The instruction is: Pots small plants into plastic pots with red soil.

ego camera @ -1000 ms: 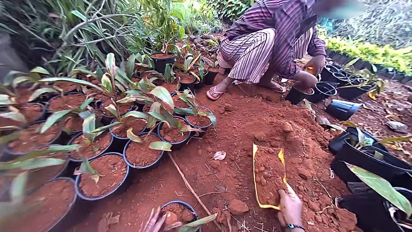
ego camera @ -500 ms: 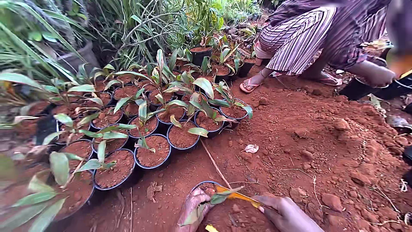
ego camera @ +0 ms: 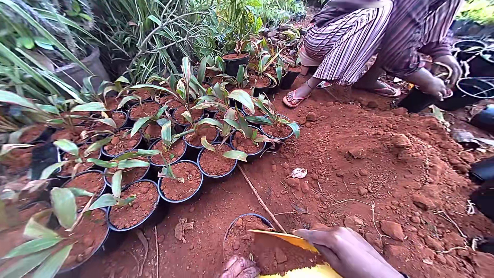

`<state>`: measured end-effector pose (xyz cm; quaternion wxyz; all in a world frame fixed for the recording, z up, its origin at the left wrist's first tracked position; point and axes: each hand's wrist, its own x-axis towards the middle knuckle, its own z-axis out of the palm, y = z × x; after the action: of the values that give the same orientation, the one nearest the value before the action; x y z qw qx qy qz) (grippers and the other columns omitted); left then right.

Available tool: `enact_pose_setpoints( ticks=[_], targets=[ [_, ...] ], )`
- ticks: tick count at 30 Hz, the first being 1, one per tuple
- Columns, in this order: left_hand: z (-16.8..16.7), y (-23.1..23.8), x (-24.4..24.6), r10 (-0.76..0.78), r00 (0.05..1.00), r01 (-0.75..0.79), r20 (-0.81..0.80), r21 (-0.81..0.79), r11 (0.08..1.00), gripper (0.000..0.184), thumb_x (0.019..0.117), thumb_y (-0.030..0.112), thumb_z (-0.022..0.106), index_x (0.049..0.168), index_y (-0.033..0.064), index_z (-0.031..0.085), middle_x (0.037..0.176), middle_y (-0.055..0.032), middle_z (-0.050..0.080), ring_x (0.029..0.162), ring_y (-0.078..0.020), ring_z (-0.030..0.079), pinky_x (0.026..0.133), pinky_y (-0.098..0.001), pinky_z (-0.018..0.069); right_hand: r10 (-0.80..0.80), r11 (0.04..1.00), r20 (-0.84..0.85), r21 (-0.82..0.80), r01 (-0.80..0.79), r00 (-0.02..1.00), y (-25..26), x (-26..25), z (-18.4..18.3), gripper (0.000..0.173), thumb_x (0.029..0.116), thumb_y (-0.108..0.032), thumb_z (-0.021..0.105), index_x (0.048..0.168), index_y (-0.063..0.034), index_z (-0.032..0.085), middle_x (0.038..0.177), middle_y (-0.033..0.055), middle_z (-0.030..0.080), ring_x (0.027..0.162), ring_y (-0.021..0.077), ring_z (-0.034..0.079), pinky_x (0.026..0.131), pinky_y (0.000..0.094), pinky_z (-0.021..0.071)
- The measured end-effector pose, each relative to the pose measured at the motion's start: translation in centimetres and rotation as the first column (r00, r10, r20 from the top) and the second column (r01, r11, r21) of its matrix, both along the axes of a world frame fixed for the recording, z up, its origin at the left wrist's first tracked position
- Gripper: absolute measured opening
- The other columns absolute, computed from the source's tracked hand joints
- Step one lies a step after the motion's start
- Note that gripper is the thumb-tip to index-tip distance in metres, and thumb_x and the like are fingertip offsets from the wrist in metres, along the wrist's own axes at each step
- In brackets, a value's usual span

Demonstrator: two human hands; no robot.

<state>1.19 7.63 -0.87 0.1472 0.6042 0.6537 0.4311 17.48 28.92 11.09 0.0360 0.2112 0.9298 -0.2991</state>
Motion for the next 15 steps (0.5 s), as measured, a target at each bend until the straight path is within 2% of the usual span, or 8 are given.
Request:
enact_pose_setpoints(
  ticks=[2, 3, 5, 7, 9, 11, 13, 15],
  targets=[
    [-0.5, -0.2, 0.2, -0.022, 0.999, 0.023, -0.040, 0.031, 0.999, 0.018, 0.0889, -0.007, 0.060, 0.097, -0.0051, 0.077, 0.096, -0.0215, 0.075, 0.090, -0.0354, 0.073, 0.087, -0.0376, 0.0575, 0.119, 0.985, -0.075, 0.132, -0.109, 0.990, 0.0, -1.6, -0.2, 0.037, 0.0897, 0.006, 0.057, 0.115, -0.0097, 0.079, 0.083, 0.0199, 0.074, 0.069, 0.0437, 0.072, 0.057, 0.0620, 0.0535],
    [-0.5, -0.2, 0.1, -0.036, 0.998, 0.037, -0.047, 0.025, 0.999, 0.019, 0.0887, -0.007, 0.060, 0.098, -0.0049, 0.077, 0.097, -0.0214, 0.075, 0.090, -0.0355, 0.073, 0.087, -0.0377, 0.0575, 0.139, 0.979, -0.052, 0.160, -0.129, 0.989, 0.2, -2.1, -0.2, 0.037, 0.0895, 0.006, 0.057, 0.114, -0.0110, 0.079, 0.082, 0.0197, 0.074, 0.068, 0.0437, 0.071, 0.056, 0.0612, 0.0534],
    [0.1, 0.1, -0.1, -0.052, 0.998, 0.051, -0.020, -0.012, 0.999, 0.020, 0.0890, -0.008, 0.060, 0.100, -0.0057, 0.076, 0.100, -0.0222, 0.075, 0.094, -0.0369, 0.073, 0.088, -0.0393, 0.0580, 0.077, 0.988, 0.090, 0.126, -0.088, 0.993, 0.9, -2.4, 0.0, 0.036, 0.0955, 0.002, 0.054, 0.118, -0.0119, 0.078, 0.085, 0.0228, 0.074, 0.075, 0.0477, 0.071, 0.063, 0.0652, 0.0526],
    [0.7, 0.7, -0.3, -0.025, 0.998, 0.028, 0.053, -0.042, 0.999, 0.019, 0.0886, -0.009, 0.061, 0.100, -0.0073, 0.076, 0.102, -0.0233, 0.075, 0.098, -0.0382, 0.073, 0.091, -0.0410, 0.0571, -0.023, 0.999, 0.224, 0.032, 0.016, 0.974, 1.9, -1.5, -0.3, 0.034, 0.1016, -0.004, 0.050, 0.125, -0.0102, 0.075, 0.095, 0.0267, 0.074, 0.089, 0.0512, 0.070, 0.077, 0.0689, 0.0514],
    [1.5, 1.9, -0.7, 0.035, 0.983, -0.022, 0.178, -0.076, 0.997, 0.018, 0.0890, -0.009, 0.061, 0.099, -0.0105, 0.075, 0.103, -0.0258, 0.074, 0.100, -0.0392, 0.072, 0.095, -0.0439, 0.0559, -0.088, 0.990, 0.264, -0.079, 0.113, 0.961, 2.1, 0.0, -0.5, 0.033, 0.1028, -0.005, 0.050, 0.128, -0.0040, 0.072, 0.106, 0.0287, 0.073, 0.099, 0.0509, 0.069, 0.088, 0.0684, 0.0495],
    [1.7, 3.5, -1.4, 0.077, 0.969, -0.054, 0.236, -0.101, 0.993, 0.017, 0.0896, -0.006, 0.062, 0.098, -0.0105, 0.075, 0.102, -0.0256, 0.074, 0.098, -0.0369, 0.073, 0.093, -0.0443, 0.0558, -0.137, 0.965, 0.241, -0.187, 0.185, 0.961, 1.6, 1.5, -0.4, 0.031, 0.1020, -0.002, 0.051, 0.127, 0.0037, 0.069, 0.116, 0.0296, 0.071, 0.108, 0.0488, 0.068, 0.097, 0.0647, 0.0473],
    [0.9, 5.0, -2.0, 0.117, 0.965, -0.098, 0.233, -0.093, 0.991, 0.016, 0.0892, 0.000, 0.065, 0.096, -0.0084, 0.076, 0.103, -0.0245, 0.074, 0.098, -0.0354, 0.073, 0.093, -0.0441, 0.0564, -0.239, 0.943, 0.242, -0.175, 0.284, 0.940, 1.1, 2.5, -0.5, 0.032, 0.1017, -0.001, 0.051, 0.129, 0.0062, 0.067, 0.118, 0.0306, 0.070, 0.111, 0.0491, 0.067, 0.100, 0.0639, 0.0463],
    [0.3, 5.2, -2.1, 0.170, 0.958, -0.141, 0.229, -0.137, 0.981, 0.028, 0.0899, 0.009, 0.068, 0.110, -0.0095, 0.073, 0.121, -0.0279, 0.069, 0.115, -0.0404, 0.067, 0.103, -0.0483, 0.0507, -0.320, 0.928, 0.294, -0.097, 0.361, 0.901, 1.2, 3.9, -0.9, 0.033, 0.1024, -0.003, 0.051, 0.130, 0.0037, 0.068, 0.117, 0.0317, 0.070, 0.109, 0.0526, 0.066, 0.097, 0.0677, 0.0461]
  ],
)
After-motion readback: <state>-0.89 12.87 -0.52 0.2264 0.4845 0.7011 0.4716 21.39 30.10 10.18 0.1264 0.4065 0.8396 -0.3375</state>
